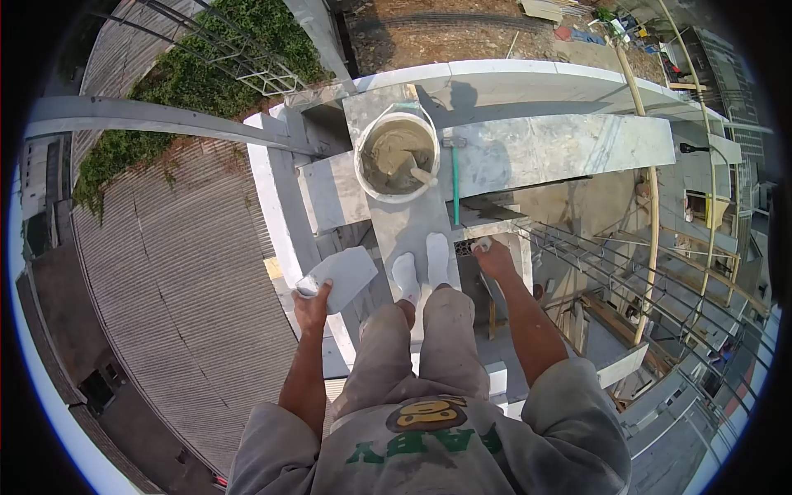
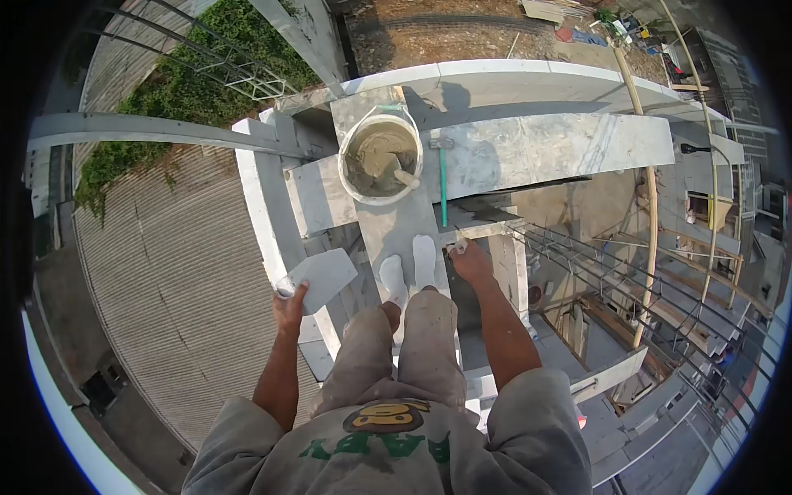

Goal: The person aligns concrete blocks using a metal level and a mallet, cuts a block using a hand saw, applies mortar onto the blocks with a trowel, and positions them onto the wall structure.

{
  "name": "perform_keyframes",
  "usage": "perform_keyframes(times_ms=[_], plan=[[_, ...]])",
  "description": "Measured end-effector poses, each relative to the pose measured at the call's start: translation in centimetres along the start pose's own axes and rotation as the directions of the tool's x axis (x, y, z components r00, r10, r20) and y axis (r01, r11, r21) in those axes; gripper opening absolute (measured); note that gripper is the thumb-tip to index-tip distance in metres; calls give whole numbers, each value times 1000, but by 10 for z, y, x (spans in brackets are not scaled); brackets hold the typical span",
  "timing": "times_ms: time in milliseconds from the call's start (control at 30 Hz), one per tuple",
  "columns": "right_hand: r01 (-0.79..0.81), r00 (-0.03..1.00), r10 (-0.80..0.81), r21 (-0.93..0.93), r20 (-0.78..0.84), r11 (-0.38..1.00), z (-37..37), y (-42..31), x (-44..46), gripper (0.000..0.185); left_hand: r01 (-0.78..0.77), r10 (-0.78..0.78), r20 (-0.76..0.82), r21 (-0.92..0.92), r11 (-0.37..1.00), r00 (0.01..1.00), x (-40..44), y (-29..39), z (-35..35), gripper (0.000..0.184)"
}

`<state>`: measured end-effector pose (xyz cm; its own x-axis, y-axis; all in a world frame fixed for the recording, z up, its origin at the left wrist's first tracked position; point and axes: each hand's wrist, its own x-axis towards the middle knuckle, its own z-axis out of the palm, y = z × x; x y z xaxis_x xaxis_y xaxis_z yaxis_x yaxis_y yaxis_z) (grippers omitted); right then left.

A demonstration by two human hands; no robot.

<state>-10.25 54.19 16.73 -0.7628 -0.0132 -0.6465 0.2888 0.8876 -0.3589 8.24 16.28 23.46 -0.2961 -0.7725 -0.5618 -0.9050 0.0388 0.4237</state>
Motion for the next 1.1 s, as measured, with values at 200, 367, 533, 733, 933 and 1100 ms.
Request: perform_keyframes(times_ms=[200,367,533,733,933,1100], plan=[[70,987,-62,-43,149,997,7,-67,110,60,102,-102,-12,-53,993,995,6,-97,15,95],[50,999,-51,-88,-12,995,29,-121,232,73,157,-161,-8,-171,973,987,-5,-103,33,82],[77,996,-75,43,-55,996,45,-164,339,86,292,-292,-37,-8,956,956,-19,-42,57,79],[230,973,-227,165,-39,959,26,-230,281,56,327,-328,-1,63,943,945,-12,-6,86,81],[252,921,-291,173,259,952,-7,-215,212,39,246,-241,85,-53,968,967,-3,76,85,80],[107,948,-167,224,269,969,-71,-207,190,39,171,-165,74,-84,982,984,11,99,66,80]])
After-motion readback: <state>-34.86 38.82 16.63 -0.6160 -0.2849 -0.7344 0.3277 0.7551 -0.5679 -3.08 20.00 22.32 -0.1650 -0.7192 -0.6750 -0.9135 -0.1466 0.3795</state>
